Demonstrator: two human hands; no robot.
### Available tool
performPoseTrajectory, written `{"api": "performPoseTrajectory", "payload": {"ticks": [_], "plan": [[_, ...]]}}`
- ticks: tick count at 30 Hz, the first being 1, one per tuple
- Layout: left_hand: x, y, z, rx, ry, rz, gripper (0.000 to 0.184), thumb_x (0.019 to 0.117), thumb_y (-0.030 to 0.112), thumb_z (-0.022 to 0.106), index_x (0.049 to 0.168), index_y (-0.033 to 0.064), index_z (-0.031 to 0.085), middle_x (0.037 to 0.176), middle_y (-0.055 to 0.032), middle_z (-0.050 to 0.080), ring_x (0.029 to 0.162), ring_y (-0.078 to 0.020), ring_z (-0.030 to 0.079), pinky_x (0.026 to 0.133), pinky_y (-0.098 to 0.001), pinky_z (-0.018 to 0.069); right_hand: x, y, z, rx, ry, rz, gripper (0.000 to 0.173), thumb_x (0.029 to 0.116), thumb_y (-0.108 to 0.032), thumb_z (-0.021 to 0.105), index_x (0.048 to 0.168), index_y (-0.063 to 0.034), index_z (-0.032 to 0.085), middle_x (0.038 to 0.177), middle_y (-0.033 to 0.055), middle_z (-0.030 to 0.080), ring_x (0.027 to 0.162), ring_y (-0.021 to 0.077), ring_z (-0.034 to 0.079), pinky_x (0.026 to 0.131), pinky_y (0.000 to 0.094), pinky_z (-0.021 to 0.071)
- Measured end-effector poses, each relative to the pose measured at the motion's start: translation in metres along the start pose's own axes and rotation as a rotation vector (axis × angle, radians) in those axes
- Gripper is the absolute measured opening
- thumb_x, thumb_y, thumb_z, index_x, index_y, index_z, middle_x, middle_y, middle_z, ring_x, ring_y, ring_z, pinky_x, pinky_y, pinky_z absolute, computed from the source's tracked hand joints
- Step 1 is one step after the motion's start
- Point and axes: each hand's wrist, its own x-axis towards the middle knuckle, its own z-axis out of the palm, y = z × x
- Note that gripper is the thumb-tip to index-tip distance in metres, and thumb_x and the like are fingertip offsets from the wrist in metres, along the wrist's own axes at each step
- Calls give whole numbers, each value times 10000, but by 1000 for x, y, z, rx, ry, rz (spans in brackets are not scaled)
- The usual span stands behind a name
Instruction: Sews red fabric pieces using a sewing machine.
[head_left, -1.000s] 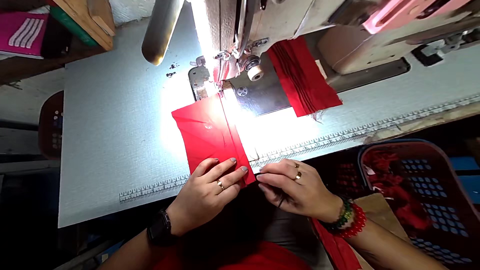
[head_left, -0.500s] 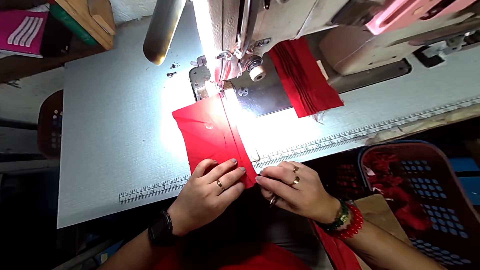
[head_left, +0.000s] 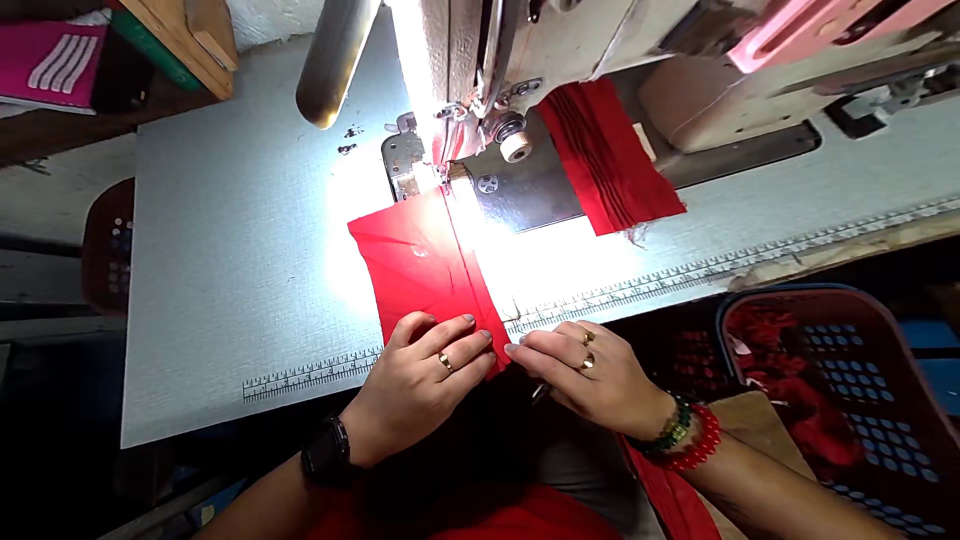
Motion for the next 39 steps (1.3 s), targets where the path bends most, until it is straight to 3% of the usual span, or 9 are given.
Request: {"api": "performPoseTrajectory", "payload": {"ticks": [5,8,11,15,23,27,29,33,39], "plan": [[0,-2,-2,-47,73,3,156,1024,167,584,1056,150,736,1184,2,745,1244,-160,622,1107,-434,389,6,-10,3,10,18,1,235,1028,-109,521,1168,-134,709,1183,48,740,830,199,629,709,309,482],[2,1,-6,-55,32,43,190,1029,173,582,1149,159,729,1284,-12,706,1284,-174,593,1113,-418,390,8,-12,1,-22,-1,-5,231,1030,-110,503,1120,-141,714,1181,18,749,834,191,635,705,308,478],[4,3,-4,-30,-5,82,198,1023,144,578,1115,126,752,1217,-24,729,1204,-184,634,1046,-388,443,12,-12,-6,-42,-50,-2,267,1029,-102,494,1151,-150,727,1202,1,748,800,183,625,675,308,459],[11,-4,-10,-51,-40,67,209,1033,142,562,1144,121,738,1204,-21,738,1213,-179,639,1064,-381,444,24,-10,-15,-80,-142,9,292,1033,-152,484,1176,-163,739,1232,-20,739,782,176,607,650,309,441],[38,-43,-18,-20,-106,56,247,1055,134,516,1134,95,746,1194,-39,735,1194,-183,651,1050,-392,462,63,17,-10,-122,-222,62,321,992,-135,511,1200,-178,751,1112,31,761,851,244,680,654,374,509],[50,-66,-17,6,-106,59,257,1053,144,510,1127,105,753,1164,-37,743,1158,-167,666,1036,-385,473,83,31,-6,-169,-249,67,331,957,-132,543,1199,-182,763,1084,64,770,770,264,698,596,400,519],[55,-78,-16,17,-109,66,274,1057,151,496,1141,109,754,1174,-37,740,1152,-164,664,1046,-389,462,93,38,-4,-185,-270,67,321,948,-101,557,1187,-171,760,1052,77,755,831,276,707,621,411,537],[65,-101,-14,-13,-88,75,283,1046,161,509,1130,101,773,1211,-58,732,1186,-200,654,1074,-449,441,110,54,4,-236,-264,28,261,926,-93,568,1105,-127,755,864,108,687,736,300,648,546,414,464],[82,-133,-14,-11,-94,40,269,1027,165,527,1143,113,764,1210,-65,721,1188,-212,643,1080,-469,416,135,71,12,-254,-340,73,195,921,-81,596,1058,-84,735,980,139,691,850,336,669,622,462,512]]}}
